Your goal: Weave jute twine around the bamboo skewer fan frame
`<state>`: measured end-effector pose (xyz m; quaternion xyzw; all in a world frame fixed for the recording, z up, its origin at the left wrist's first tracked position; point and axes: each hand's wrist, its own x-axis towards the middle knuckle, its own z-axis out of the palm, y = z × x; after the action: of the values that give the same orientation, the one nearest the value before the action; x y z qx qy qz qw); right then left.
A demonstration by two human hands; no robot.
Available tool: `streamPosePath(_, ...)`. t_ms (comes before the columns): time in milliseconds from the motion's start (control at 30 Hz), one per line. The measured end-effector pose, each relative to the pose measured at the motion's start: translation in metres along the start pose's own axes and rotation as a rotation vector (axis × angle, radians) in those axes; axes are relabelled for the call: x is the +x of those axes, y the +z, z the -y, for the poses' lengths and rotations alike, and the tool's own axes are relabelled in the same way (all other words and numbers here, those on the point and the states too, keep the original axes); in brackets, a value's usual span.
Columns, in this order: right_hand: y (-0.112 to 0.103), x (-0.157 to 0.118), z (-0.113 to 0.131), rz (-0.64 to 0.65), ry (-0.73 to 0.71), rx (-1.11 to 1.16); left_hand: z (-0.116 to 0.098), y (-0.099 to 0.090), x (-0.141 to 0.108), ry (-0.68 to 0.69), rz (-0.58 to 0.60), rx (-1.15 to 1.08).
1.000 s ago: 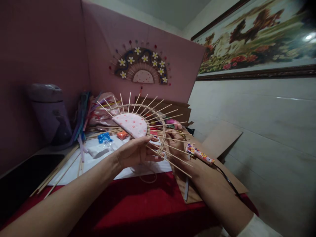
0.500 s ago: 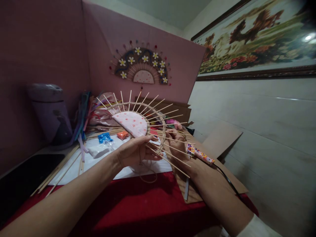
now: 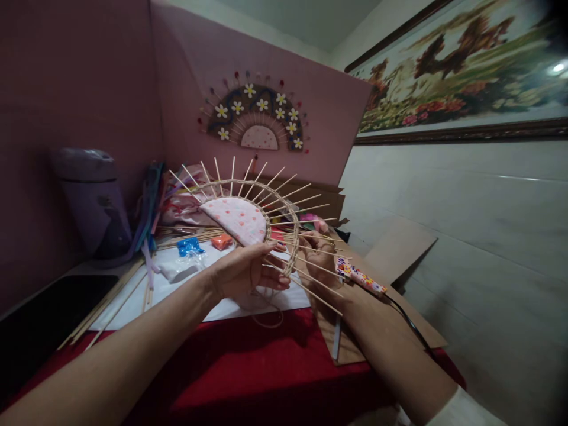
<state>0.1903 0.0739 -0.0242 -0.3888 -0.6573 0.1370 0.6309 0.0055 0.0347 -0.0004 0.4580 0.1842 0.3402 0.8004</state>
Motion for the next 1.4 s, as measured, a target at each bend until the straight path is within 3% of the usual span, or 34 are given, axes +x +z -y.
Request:
streamPosePath(667, 0.001, -0.001, -0.007, 0.039, 0.029, 0.010, -0.003, -0.002, -0.002, 0.013, 0.081, -0.041)
streamPosePath(1400, -0.004, -0.004, 0.006, 0.110, -0.042, -0.090, -0.002, 0.002, -0.003, 0.032, 0.128, -0.073)
